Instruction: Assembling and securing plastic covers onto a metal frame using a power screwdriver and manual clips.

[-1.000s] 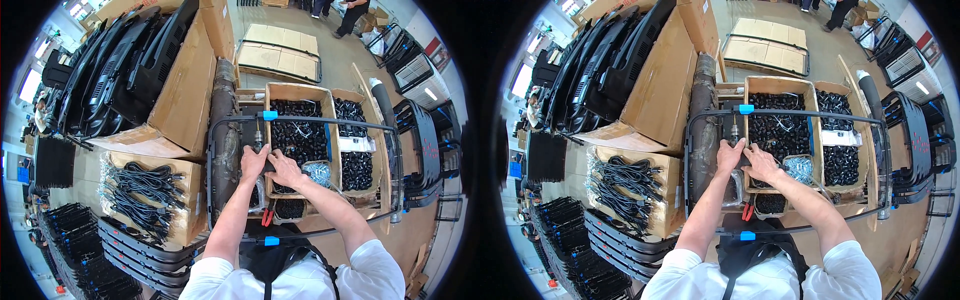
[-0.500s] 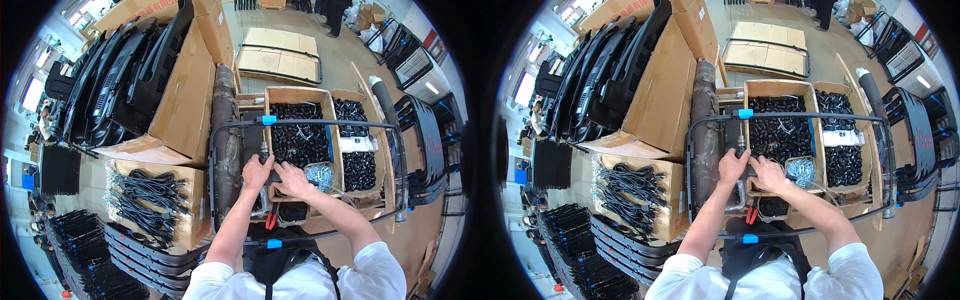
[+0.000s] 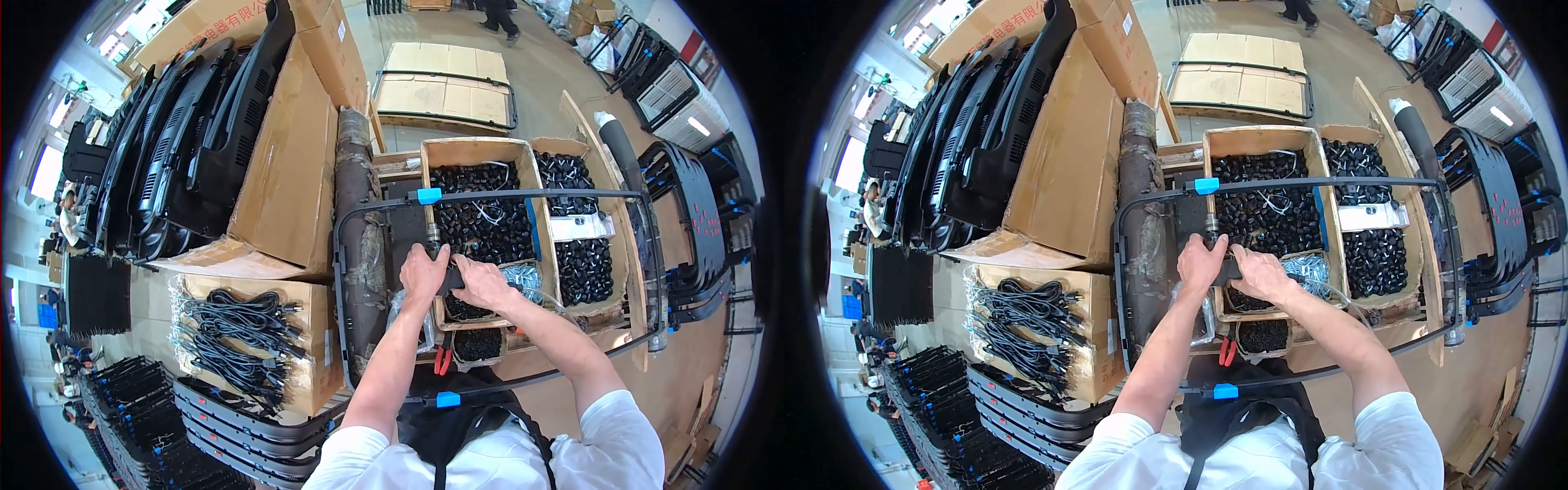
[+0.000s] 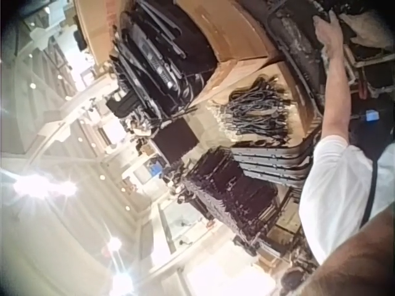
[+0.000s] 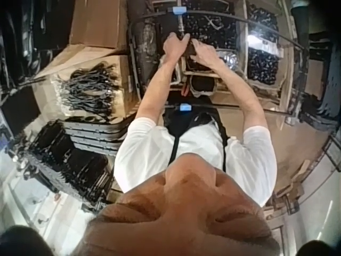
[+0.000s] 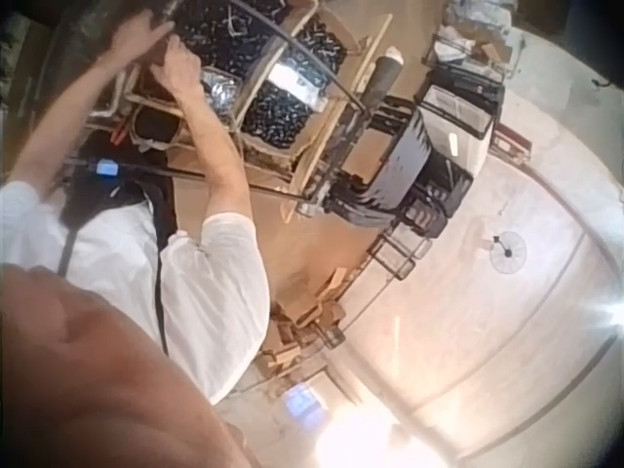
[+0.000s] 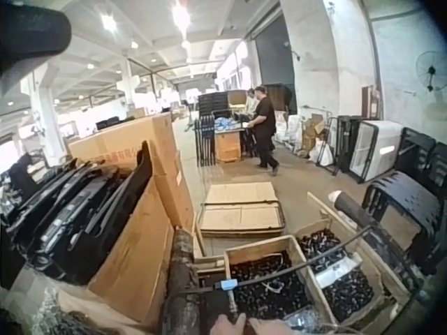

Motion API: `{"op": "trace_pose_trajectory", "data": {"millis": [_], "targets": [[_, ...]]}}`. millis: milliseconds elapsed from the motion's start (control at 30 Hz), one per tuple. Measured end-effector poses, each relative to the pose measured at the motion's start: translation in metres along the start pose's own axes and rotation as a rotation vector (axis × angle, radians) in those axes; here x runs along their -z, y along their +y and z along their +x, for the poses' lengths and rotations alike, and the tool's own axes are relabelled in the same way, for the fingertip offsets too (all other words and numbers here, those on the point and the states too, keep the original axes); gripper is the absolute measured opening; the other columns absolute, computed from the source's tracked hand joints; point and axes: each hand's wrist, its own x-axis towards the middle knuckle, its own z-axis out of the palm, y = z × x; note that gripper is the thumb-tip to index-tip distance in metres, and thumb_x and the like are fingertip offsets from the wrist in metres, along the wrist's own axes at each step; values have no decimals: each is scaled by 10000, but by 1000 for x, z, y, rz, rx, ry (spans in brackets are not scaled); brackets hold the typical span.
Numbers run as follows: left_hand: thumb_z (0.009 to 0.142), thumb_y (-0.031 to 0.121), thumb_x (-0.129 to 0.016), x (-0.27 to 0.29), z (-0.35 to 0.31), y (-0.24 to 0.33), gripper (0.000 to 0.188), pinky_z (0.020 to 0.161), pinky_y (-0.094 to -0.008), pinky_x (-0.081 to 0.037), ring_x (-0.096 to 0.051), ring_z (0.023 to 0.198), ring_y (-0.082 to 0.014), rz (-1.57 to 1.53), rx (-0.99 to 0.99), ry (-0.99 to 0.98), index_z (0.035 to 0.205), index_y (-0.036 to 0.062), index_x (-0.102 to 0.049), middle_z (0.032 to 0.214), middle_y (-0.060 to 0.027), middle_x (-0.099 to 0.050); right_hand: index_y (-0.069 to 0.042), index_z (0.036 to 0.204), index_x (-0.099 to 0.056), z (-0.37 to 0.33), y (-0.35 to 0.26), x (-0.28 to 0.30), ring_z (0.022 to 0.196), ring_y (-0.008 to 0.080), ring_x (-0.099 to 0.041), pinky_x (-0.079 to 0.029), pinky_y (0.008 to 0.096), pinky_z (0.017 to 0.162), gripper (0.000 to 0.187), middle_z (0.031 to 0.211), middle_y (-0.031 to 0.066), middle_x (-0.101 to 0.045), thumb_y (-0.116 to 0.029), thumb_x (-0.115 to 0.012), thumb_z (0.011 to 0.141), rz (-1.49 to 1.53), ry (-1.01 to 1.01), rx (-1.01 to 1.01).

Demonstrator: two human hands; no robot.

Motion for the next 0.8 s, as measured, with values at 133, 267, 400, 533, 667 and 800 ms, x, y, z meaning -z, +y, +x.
{"op": "trace_pose_trajectory", "data": {"millis": [133,267,400,533,667,800], "targets": [[903,564,-730,0,3,4,637,894,-564,-557,-710,1032,-480,15,47,-22,1057,-48,-643,1083,-293,-728,24,1352,-478,1,5,-6,1026,439,-718,-600,500,862,734,1132,272,-714,-237,-851,777,36,60,22],[897,568,-731,0,6,5,636,901,-561,-558,-710,1048,-471,34,63,-22,1081,-33,-634,1105,-282,-726,26,1394,-459,4,4,-4,1053,433,-715,-598,492,884,789,1156,266,-715,-220,-857,759,60,63,17],[893,568,-733,0,11,8,632,899,-559,-560,-712,1044,-469,35,70,-28,1079,-28,-634,1102,-277,-728,23,1420,-445,8,8,-4,1070,426,-712,-594,485,903,819,1166,266,-714,-211,-858,752,56,64,11],[893,567,-732,0,15,9,629,893,-557,-564,-714,1041,-468,34,76,-24,1077,-27,-634,1099,-274,-730,18,1430,-438,12,9,-2,1078,418,-713,-594,478,906,829,1175,270,-714,-224,-857,757,63,77,29],[890,568,-733,0,18,12,630,890,-558,-567,-717,1040,-468,36,76,-24,1074,-26,-635,1094,-272,-733,-13,1378,-486,14,7,4,1077,425,-696,-592,491,905,733,1163,235,-690,-223,-847,775,29,38,4],[888,572,-732,1,20,11,634,896,-557,-568,-720,1045,-467,52,85,-27,1073,-28,-638,1096,-272,-734,-45,1270,-540,18,0,2,1149,396,-635,-576,490,932,578,1235,169,-590,-186,-820,784,-27,54,86]]}}
